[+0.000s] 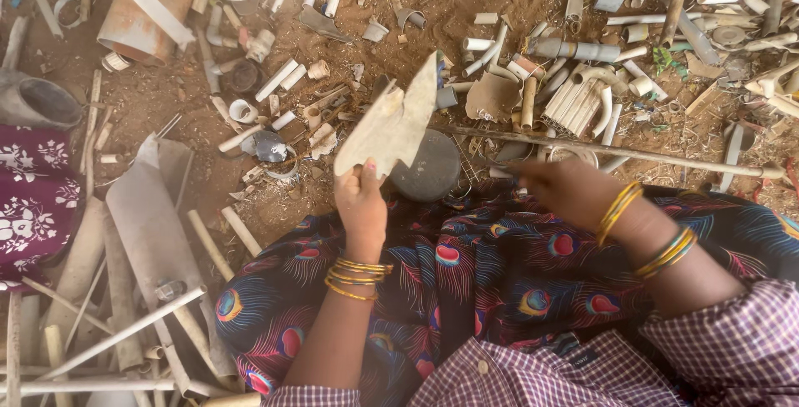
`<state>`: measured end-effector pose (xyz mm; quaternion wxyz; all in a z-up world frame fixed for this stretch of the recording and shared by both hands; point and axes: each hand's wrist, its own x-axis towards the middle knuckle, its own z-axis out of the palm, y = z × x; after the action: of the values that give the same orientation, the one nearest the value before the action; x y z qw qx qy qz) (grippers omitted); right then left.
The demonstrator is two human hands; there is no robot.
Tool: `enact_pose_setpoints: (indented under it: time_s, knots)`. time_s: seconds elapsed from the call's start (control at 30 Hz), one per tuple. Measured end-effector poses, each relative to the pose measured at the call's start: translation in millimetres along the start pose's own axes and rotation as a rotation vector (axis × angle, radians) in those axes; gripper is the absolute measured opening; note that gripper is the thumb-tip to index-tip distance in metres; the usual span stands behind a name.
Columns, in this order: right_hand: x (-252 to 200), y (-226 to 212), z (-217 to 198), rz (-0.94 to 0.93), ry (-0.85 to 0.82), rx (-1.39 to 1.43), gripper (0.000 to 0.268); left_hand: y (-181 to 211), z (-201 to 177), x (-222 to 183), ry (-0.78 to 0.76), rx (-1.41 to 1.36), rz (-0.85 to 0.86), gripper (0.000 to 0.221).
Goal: The person uses a knife to scrape and cut several pieces of PVC pipe and a flat plastic scrap while sitting on the ground. They handle the pipe segments one by one, using the blade to clean edges and trim the material.
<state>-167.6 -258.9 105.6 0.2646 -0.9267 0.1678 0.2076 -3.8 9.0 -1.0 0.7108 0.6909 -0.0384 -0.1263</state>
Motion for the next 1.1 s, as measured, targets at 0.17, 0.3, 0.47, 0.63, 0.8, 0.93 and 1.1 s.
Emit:
enact_pose_setpoints:
  time_s: [0.17,0.3,0.47,0.63,0.8,0.93,1.1]
  knots:
    - [22.4,20.2,0.4,0.027,0.377,0.497,0.027,-0.6,-16.7,0.3,-0.203,-0.246,-0.150,0.022]
    - [44.7,24.2,13.3,0.109,0.249,1.194,0.027,-1.2,-15.3,-6.5,-0.381,-0.212,-0.257,0.017]
    - [53.0,22.5,20.3,0.171,0.181,1.451,0.026,5.5,-18.5,-7.0,-0.407,-0.182,-0.244,0.023]
    - [50.8,19.8,24.7,0.139,0.089,1.622,0.023,28.7,-9.9,-16.2,-0.299,-0.274,-0.234,0.033]
    - [46.9,7.4,33.5,0.029,0.116,1.717,0.016,48.1,18.3,-40.0,-0.534,-0.532,-0.347,0.034]
    - [40.1,-2.3,34.6,0.092,0.158,1.582,0.016,44.9,30.5,-49.1,-0.504,-0.497,-0.403,0.032]
    - [16.5,-19.5,34.5,-0.089,0.418,0.920,0.034,30.7,29.2,-41.0,-0.260,-0.533,-0.334,0.027]
